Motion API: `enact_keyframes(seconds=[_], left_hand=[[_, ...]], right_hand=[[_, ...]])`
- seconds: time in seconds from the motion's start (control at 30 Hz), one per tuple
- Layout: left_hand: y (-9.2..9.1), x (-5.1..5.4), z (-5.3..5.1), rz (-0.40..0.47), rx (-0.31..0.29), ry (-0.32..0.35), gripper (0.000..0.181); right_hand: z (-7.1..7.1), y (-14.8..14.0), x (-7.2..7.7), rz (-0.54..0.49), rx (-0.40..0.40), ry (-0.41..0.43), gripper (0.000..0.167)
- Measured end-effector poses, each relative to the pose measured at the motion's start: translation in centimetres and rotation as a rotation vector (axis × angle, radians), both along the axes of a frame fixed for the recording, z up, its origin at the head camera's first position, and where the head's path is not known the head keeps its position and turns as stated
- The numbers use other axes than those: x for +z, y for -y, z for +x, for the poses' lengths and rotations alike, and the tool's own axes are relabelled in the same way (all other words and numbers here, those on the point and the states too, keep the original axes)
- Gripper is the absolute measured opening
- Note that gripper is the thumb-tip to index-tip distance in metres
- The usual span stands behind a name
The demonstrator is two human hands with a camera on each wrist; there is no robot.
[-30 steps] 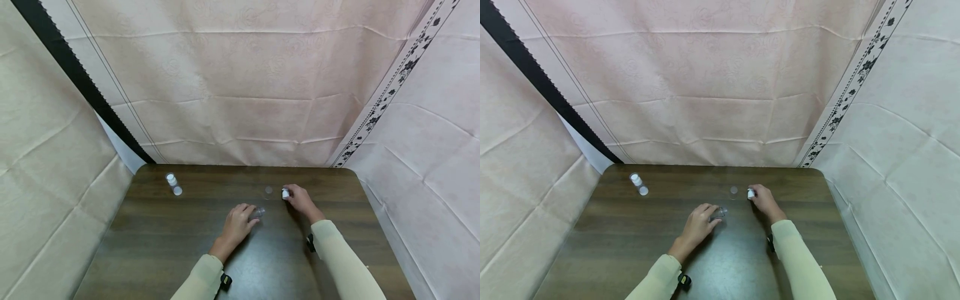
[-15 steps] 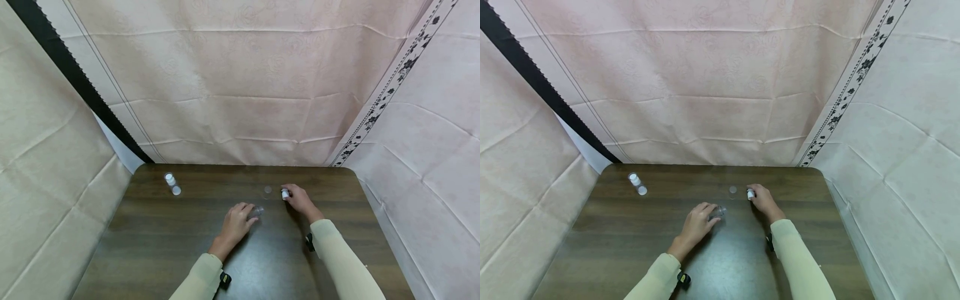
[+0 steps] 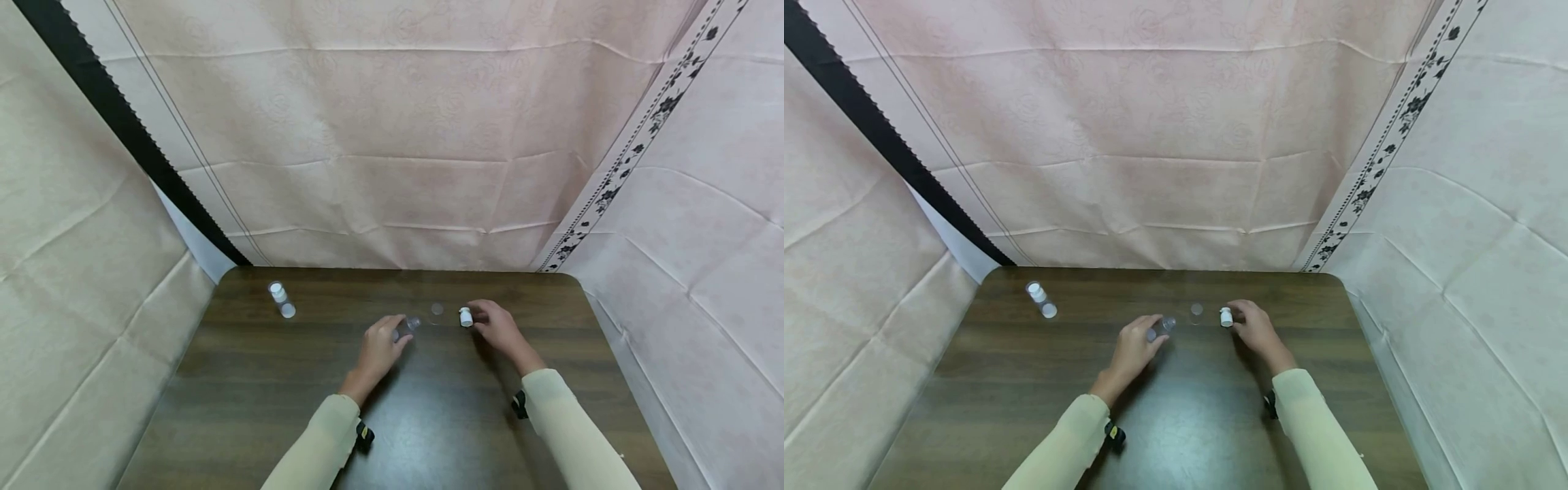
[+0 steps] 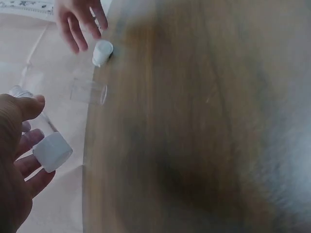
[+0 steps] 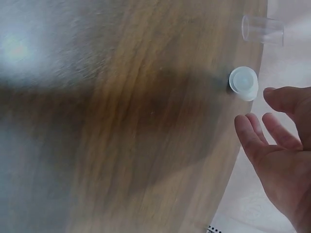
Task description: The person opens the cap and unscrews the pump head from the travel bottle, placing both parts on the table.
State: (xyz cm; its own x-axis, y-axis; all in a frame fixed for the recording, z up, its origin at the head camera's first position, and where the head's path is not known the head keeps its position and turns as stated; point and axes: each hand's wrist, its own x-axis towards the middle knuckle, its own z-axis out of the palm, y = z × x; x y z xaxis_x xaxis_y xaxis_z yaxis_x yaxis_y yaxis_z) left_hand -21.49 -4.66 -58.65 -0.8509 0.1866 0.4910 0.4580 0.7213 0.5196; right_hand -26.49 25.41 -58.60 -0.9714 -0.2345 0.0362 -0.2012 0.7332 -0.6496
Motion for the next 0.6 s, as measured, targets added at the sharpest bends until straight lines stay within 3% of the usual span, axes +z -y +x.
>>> enact_keyframes(seconds=[0.13, 0.33, 0.5, 0.6], left_hand=[[0.0, -0.3, -1.4, 0.083, 0.001, 0.038, 0.038], [0.1, -0.4, -3.1, 0.138, 0.016, 0.096, 0.035], [-0.3, -0.3, -4.2, 0.234, 0.034, 0.241, 0.032], [-0.6, -0.5, -4.7, 0.287, 0.055, 0.319, 0.032]], right_hand=[[0.8, -0.6, 0.2, 0.036, 0.004, -0.024, 0.047], [1.9, -0.9, 0.6, 0.036, 0.010, -0.068, 0.048], [3.2, -0.4, 1.0, -0.011, 0.016, -0.045, 0.049], [4.0, 0.0, 0.8, -0.009, 0.038, -0.081, 0.048]])
